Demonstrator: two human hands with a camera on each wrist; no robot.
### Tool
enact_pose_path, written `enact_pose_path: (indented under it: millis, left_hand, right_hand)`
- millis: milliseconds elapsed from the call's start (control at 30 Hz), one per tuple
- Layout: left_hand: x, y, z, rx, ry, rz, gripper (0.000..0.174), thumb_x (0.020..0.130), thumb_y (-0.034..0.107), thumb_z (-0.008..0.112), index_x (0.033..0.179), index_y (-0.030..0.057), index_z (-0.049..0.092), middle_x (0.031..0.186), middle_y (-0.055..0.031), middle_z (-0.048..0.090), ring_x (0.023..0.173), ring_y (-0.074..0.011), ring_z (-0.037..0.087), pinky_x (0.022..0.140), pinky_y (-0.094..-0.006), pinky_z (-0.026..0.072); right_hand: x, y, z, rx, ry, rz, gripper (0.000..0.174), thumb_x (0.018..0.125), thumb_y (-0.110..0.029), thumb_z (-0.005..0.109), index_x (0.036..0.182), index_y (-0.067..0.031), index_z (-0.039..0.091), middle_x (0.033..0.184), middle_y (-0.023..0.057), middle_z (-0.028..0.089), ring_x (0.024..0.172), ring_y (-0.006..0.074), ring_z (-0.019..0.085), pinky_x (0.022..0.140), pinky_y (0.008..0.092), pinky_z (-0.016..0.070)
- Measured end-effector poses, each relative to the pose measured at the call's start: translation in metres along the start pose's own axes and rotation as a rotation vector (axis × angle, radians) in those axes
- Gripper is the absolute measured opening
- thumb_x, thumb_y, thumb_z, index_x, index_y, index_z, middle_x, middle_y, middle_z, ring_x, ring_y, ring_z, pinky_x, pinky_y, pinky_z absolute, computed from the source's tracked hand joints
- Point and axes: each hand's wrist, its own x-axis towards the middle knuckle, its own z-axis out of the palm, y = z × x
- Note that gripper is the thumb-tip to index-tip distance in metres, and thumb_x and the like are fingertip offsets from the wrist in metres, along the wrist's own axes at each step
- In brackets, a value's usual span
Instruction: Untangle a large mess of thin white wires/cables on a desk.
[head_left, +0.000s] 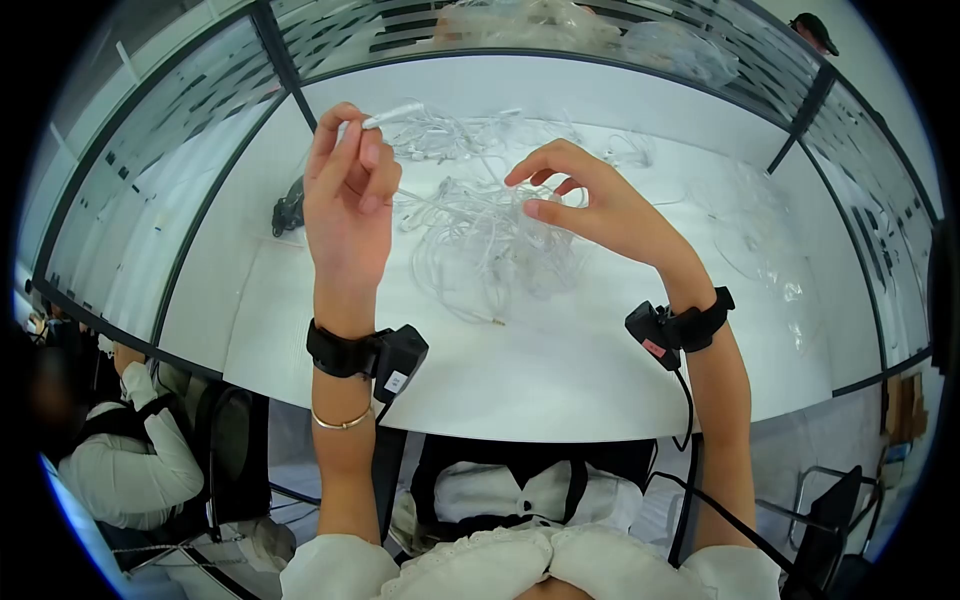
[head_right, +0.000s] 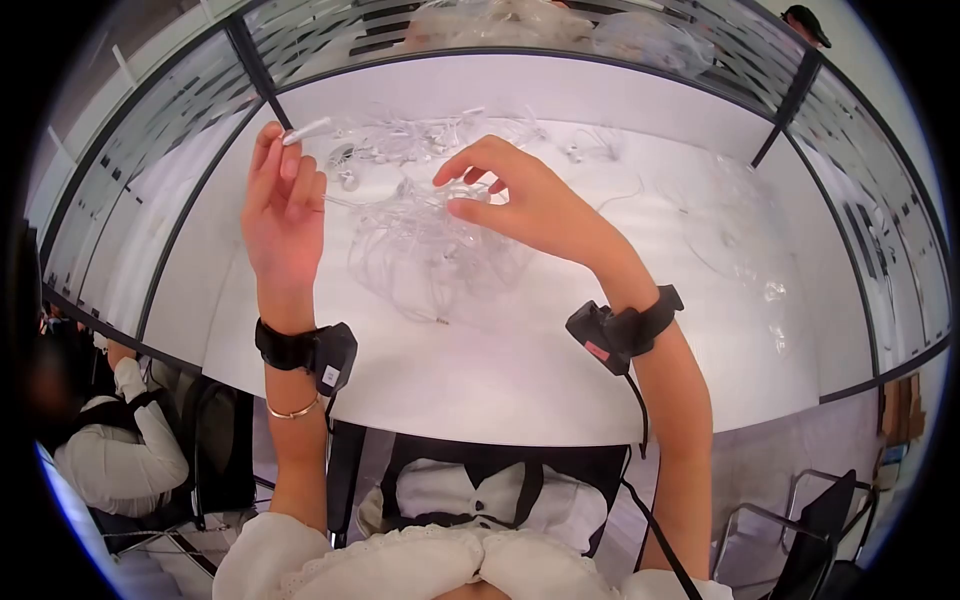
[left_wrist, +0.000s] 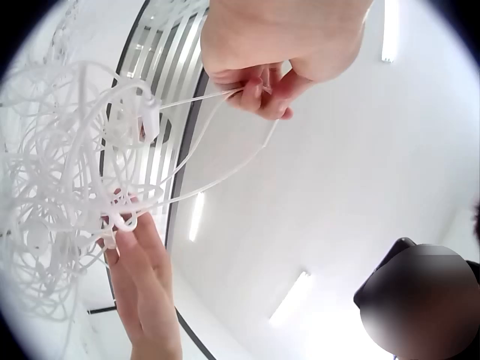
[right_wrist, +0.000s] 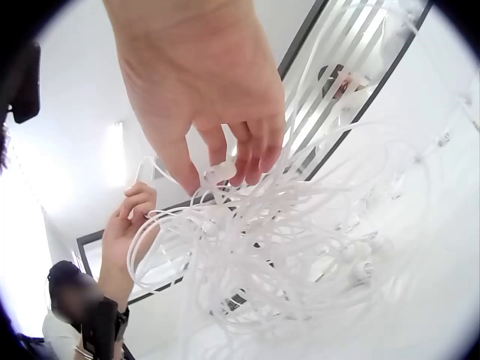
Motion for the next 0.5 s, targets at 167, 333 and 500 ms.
enact_pose_path:
  millis: [167,333,500]
  left_hand:
    - [0.007,-0.001,-0.008,0.139,0.176,0.037,0.015,0.100,0.010,0.047,0.112,0.0040,0.054,0.078,-0.0013,0.051,0.060,-0.0095,0.039,0.057,-0.0242,0.0327]
    - [0.013,0.002,-0.028,0.332,0.244,-0.055,0.019,0.095,0.013,0.054,0.112,0.0035,0.056,0.083,-0.0044,0.058,0.064,-0.0101,0.048,0.063,-0.0240,0.0387]
    - [0.006,-0.008,-0.034,0.658,0.162,-0.312,0.034,0.090,0.020,0.059,0.119,0.0033,0.055,0.106,-0.0101,0.063,0.076,-0.0122,0.056,0.072,-0.0263,0.0430]
  right_hand:
    - [0.001,0.003,0.004,-0.067,-0.035,0.089,0.014,0.090,-0.020,0.065,0.096,-0.0069,0.068,0.093,0.0012,0.067,0.081,0.0103,0.060,0.071,0.0265,0.0467]
    - [0.005,-0.005,0.005,-0.008,0.015,0.204,0.014,0.091,-0.018,0.065,0.095,-0.0042,0.067,0.089,0.0017,0.067,0.063,0.0075,0.056,0.058,0.0217,0.0441]
    - [0.011,0.000,0.000,0.087,0.211,0.169,0.014,0.088,-0.016,0.066,0.097,-0.0053,0.067,0.081,0.0005,0.064,0.071,0.0089,0.058,0.061,0.0243,0.0445]
